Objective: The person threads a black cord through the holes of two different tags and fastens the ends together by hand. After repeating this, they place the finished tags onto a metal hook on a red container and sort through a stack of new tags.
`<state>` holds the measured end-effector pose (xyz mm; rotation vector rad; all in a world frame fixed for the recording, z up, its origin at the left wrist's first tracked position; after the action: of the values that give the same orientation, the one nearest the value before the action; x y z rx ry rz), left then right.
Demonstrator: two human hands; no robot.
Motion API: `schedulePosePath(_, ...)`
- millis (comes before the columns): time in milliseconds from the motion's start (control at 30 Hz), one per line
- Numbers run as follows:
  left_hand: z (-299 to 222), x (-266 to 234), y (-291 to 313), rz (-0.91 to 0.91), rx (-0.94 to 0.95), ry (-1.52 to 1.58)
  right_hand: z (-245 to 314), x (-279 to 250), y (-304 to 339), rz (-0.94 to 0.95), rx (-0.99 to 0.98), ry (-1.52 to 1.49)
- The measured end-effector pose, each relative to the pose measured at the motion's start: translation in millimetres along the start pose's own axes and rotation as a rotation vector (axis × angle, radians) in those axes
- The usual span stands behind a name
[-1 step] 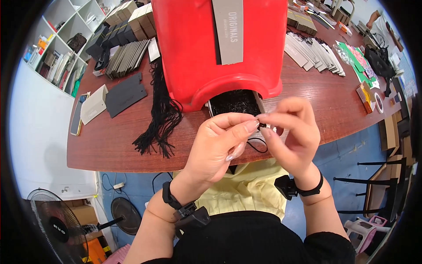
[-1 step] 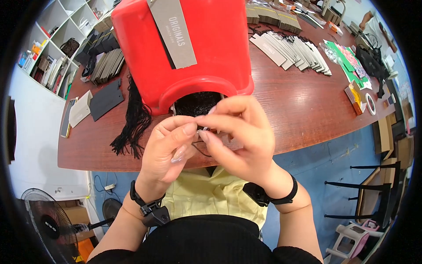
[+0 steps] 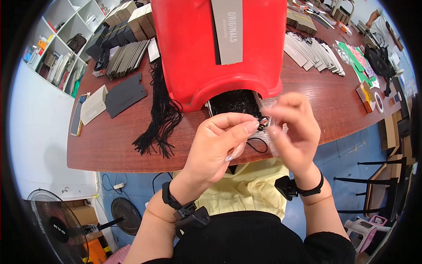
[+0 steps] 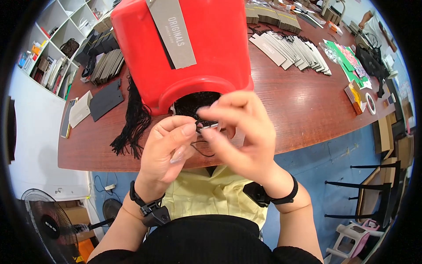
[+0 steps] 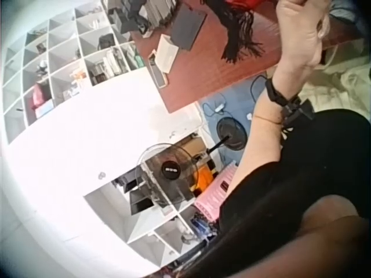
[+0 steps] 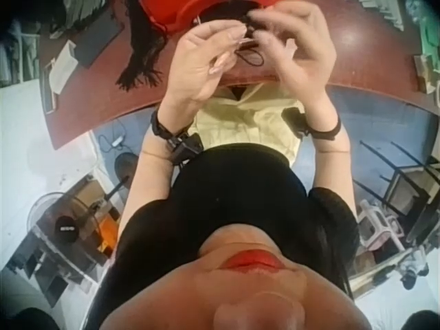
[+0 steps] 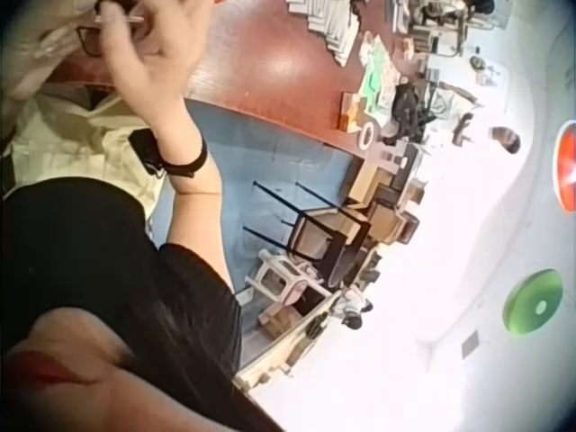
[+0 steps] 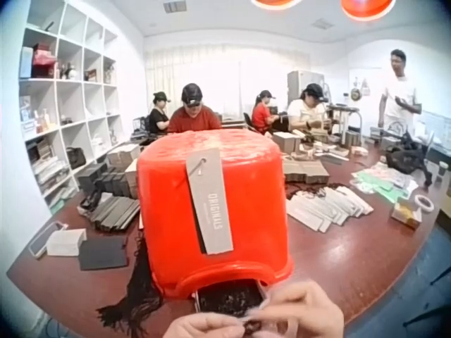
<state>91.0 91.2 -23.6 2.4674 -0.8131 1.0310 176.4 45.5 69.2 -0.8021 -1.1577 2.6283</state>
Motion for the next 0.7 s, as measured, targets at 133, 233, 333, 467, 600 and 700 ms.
schedulePosePath(133, -6, 8, 4, 0.098, 0.018, -0.029, -60, 12, 14, -0.067, 0.525, -0.625)
schedulePosePath(233, -13, 9, 4, 0.08, 0.098, -0.164, -60, 45, 32, 0.138, 0.824, -1.025)
schedulePosePath(333, -36, 9, 9, -0.019, 0.382, -0.426, -60, 40, 33, 0.152, 0.823, -0.976)
schedulePosePath(467, -44, 11, 14, -0.03, 0.473, -0.536, -53, 37, 32, 0.167, 0.756, -0.897)
schedulePosePath(600, -44, 10, 14, -0.038, 0.454, -0.625, -51, 28, 26, 0.123, 0.684, -0.755)
schedulePosePath(700, -44, 10, 15, -0.04, 0.471, -0.655, -49, 24, 23, 0.124, 0.634, -0.614)
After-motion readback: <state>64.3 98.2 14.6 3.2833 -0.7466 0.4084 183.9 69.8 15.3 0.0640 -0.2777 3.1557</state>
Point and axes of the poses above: each hand's wrist, its own y-axis away from the middle knuckle, its own x-axis out of the palm, z = x × y, the point moved 10 cm from there along -y, towards the middle knuckle, and after that the axes turned 2 degrees about z, right-handed, at the moved point
